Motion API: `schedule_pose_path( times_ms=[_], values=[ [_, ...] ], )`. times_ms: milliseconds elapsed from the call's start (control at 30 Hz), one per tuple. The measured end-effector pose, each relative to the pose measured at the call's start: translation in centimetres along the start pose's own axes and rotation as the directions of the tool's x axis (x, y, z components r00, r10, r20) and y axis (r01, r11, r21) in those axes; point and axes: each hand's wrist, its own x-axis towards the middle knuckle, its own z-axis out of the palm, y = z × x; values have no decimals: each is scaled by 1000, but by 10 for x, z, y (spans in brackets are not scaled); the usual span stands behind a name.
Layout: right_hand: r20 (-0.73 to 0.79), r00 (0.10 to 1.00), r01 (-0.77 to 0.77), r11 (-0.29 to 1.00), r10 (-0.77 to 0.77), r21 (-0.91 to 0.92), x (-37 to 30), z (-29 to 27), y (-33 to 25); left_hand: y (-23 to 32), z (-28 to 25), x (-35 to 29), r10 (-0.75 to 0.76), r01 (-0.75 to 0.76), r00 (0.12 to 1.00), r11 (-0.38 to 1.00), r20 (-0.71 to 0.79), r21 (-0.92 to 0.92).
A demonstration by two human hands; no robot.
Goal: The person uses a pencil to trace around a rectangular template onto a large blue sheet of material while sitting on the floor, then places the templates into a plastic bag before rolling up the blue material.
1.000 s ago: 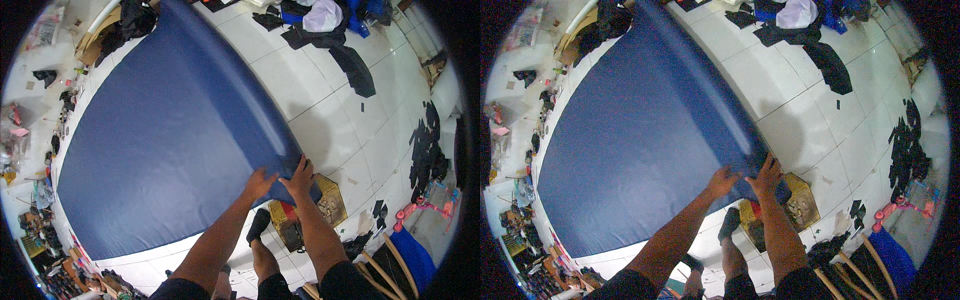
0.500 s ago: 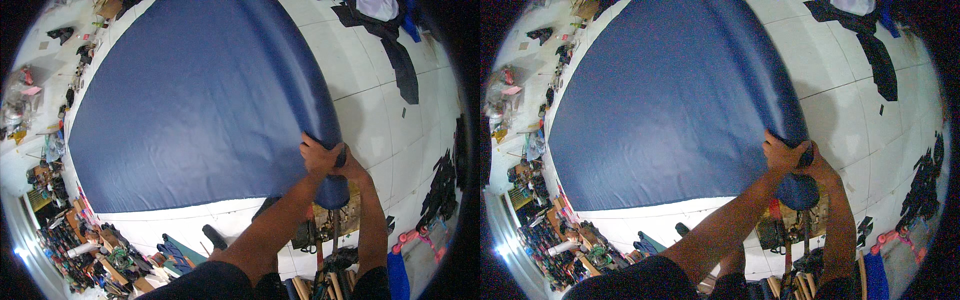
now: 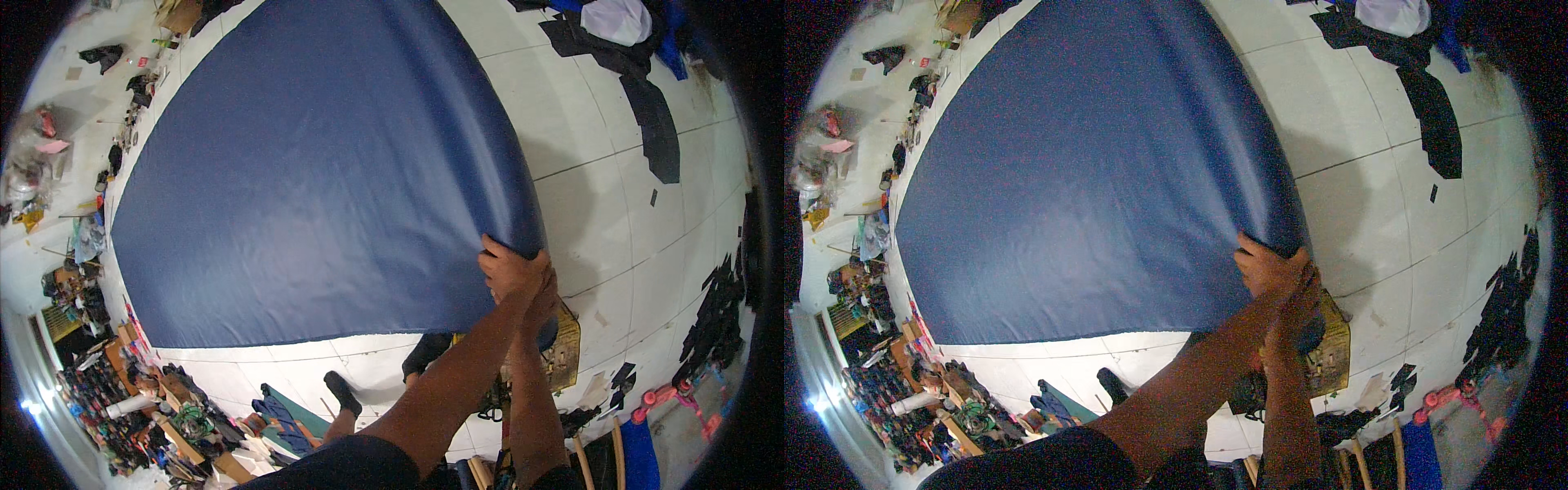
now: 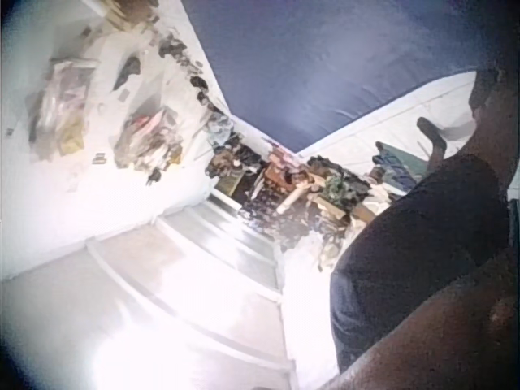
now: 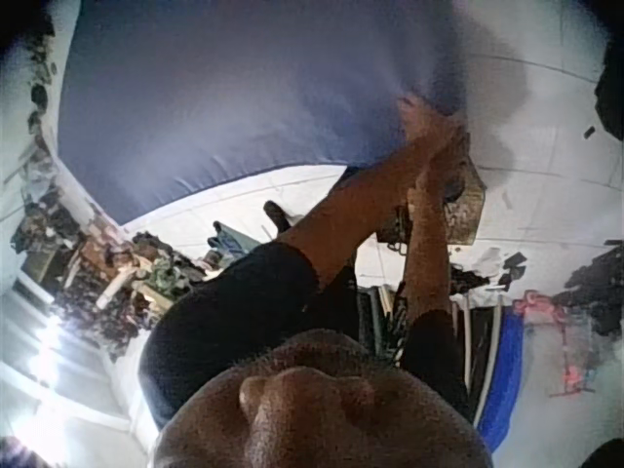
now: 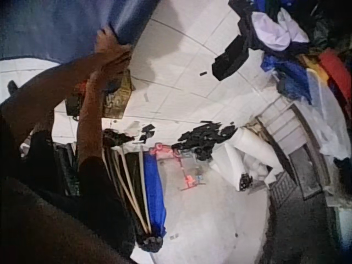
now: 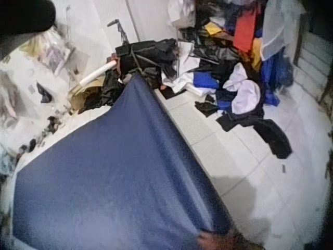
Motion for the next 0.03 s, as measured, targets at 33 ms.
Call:
schedule_pose_path(
  times_ms=[33],
  values=[
    [8, 1000, -3, 1000, 3, 2, -2, 3, 0, 6, -1, -4, -55, 55, 998, 998, 2, 8]
  ],
)
